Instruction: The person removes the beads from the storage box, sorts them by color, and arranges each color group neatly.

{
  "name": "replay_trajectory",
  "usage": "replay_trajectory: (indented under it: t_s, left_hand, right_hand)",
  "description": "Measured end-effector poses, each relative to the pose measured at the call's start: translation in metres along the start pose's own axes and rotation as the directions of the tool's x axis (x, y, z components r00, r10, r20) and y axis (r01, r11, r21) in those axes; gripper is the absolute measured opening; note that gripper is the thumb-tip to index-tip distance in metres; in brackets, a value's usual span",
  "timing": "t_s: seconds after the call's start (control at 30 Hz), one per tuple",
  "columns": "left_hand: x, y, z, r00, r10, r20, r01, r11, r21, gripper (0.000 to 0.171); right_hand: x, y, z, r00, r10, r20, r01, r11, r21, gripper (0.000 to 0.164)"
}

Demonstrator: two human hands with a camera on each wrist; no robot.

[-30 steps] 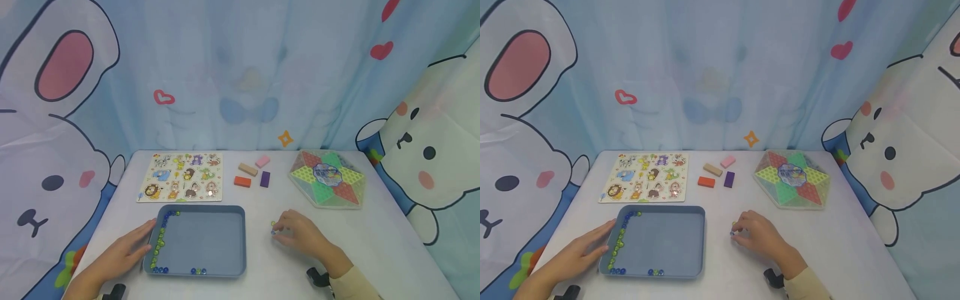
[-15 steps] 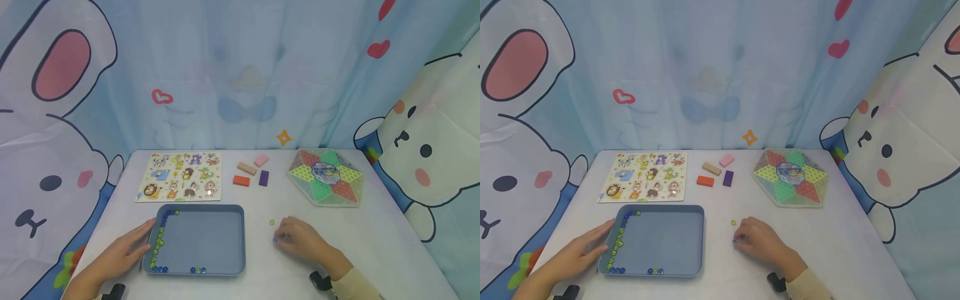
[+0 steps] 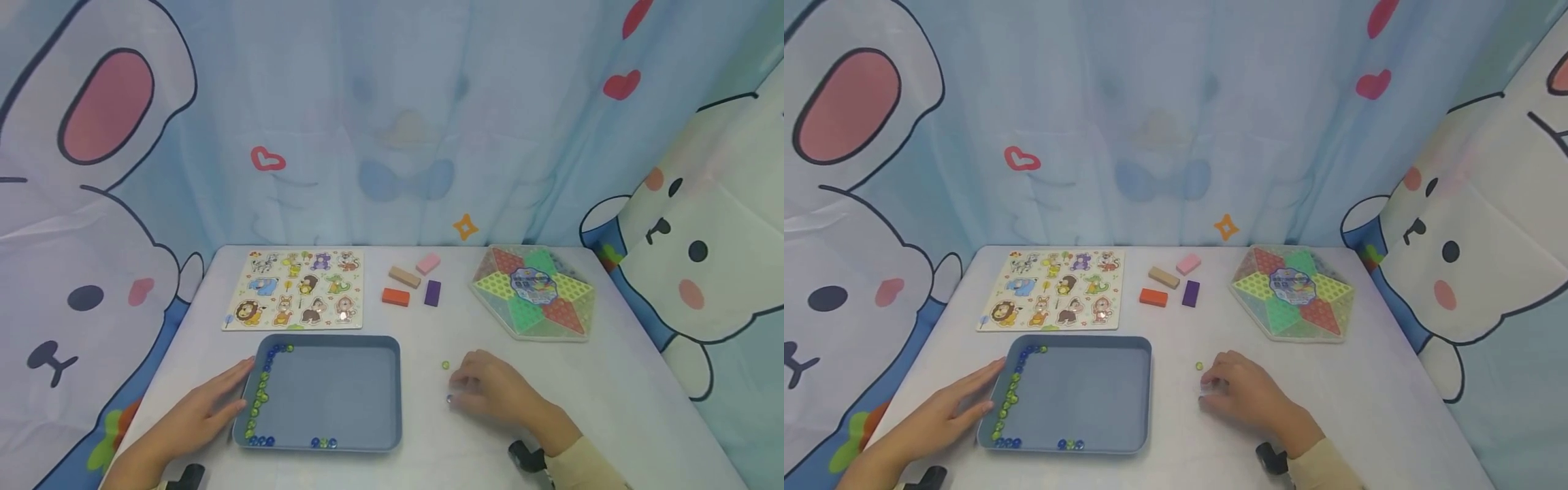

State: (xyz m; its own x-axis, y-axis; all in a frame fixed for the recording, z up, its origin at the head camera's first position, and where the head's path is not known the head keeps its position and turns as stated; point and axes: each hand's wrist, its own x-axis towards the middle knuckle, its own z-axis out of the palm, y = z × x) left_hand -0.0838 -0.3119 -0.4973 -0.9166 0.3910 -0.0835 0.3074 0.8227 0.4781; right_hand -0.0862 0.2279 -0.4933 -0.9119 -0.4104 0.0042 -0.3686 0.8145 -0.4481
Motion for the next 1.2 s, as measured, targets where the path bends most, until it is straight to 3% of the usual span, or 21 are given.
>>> replay_trajectory:
  t_s: [0.13, 0.33, 0.53, 0.73, 0.97, 1.2]
  left_hand:
    - [0.001, -0.001, 0.000, 1.000, 0.002, 0.004, -0.002, 1.000, -0.010, 0.069]
    - [0.000, 0.000, -0.003, 1.000, 0.020, -0.005, -0.020, 1.000, -0.015, 0.068]
    - [0.001, -0.001, 0.000, 1.000, -0.001, 0.009, 0.001, 1.000, -0.011, 0.069]
    - [0.001, 0.002, -0.002, 0.999, -0.025, 0.023, 0.026, 0.999, -0.034, 0.069]
    - [0.001, 0.001, -0.001, 0.999, -0.031, 0.021, 0.032, 0.999, -0.043, 0.069]
    - [0.002, -0.001, 0.001, 0.998, -0.049, 0.041, 0.051, 0.998, -0.049, 0.071]
  right_hand:
    - [0.011, -0.007, -0.020, 0.995, -0.047, -0.085, 0.051, 0.997, 0.050, 0.020]
    - [0.041, -0.035, -0.036, 0.963, -0.238, -0.125, 0.238, 0.971, -0.015, 0.022]
    - [0.077, -0.078, -0.032, 0.904, -0.426, -0.029, 0.422, 0.902, -0.096, 0.025]
    - [0.106, -0.115, -0.017, 0.865, -0.488, 0.117, 0.497, 0.866, -0.060, 0.030]
    - [0.127, -0.138, 0.013, 0.770, -0.606, 0.197, 0.623, 0.781, -0.032, 0.029]
    - [0.136, -0.158, 0.033, 0.691, -0.664, 0.287, 0.702, 0.711, -0.045, 0.033]
